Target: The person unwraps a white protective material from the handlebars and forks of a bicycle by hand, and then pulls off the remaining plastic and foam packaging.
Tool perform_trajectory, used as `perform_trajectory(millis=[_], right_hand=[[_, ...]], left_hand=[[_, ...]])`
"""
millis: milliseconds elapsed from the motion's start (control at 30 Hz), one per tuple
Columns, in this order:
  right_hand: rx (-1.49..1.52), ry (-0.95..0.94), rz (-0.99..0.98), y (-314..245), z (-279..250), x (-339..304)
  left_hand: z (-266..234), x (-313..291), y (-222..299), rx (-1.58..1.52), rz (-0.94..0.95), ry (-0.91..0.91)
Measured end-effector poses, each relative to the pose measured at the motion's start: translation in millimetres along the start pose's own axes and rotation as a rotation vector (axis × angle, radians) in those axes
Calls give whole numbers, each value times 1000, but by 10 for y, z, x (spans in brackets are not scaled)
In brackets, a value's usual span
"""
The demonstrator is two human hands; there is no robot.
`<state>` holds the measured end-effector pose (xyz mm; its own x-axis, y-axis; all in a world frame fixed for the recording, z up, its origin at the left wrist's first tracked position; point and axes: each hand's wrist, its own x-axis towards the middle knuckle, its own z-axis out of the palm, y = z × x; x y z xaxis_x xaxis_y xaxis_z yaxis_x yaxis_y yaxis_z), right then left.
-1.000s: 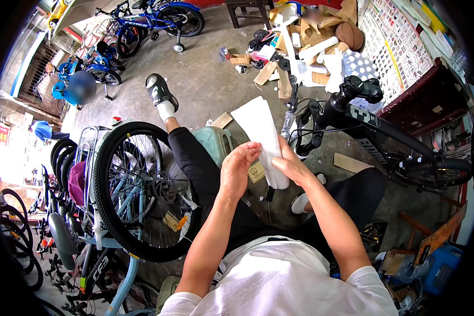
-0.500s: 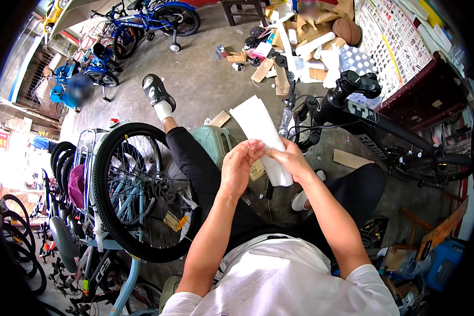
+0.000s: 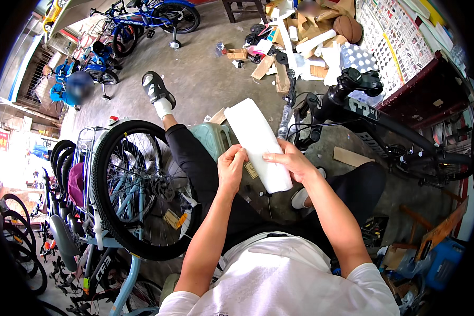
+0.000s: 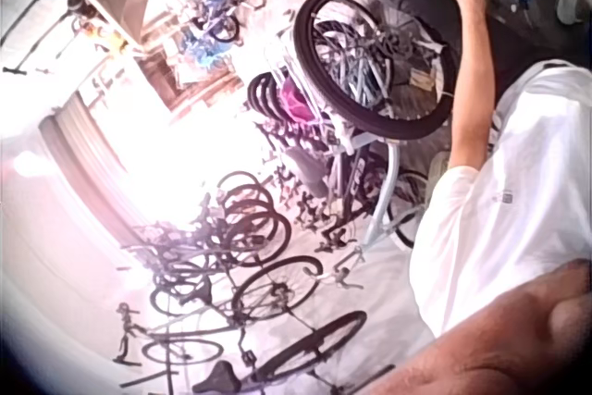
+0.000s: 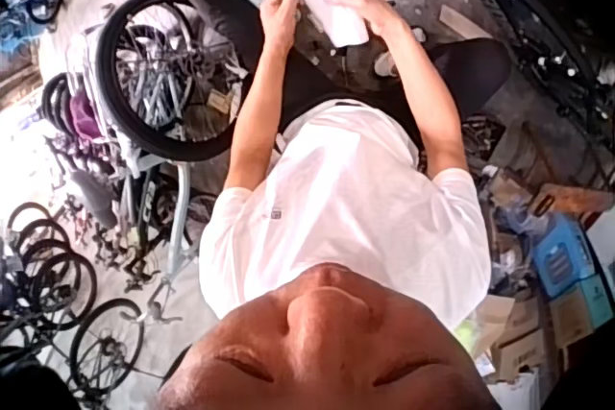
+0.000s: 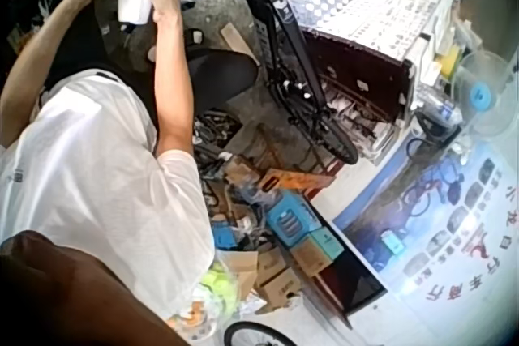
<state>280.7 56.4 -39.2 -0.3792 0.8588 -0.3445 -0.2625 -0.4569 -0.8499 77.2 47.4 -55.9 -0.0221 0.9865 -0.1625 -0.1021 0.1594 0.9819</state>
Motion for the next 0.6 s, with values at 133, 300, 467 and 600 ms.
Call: perform_trajectory(millis=[133, 300, 467, 600], right_hand=[[-185, 16, 22, -95, -12, 52], [-190, 110, -44, -75, 72, 70], [-88, 224, -193, 118, 121, 141], [51, 286, -132, 266, 39, 250]], left_hand=[[71, -93, 103, 326, 181, 111], [163, -113, 186, 484, 487, 128], [156, -148, 142, 503, 359, 108], [68, -102, -143, -29, -31, 70]])
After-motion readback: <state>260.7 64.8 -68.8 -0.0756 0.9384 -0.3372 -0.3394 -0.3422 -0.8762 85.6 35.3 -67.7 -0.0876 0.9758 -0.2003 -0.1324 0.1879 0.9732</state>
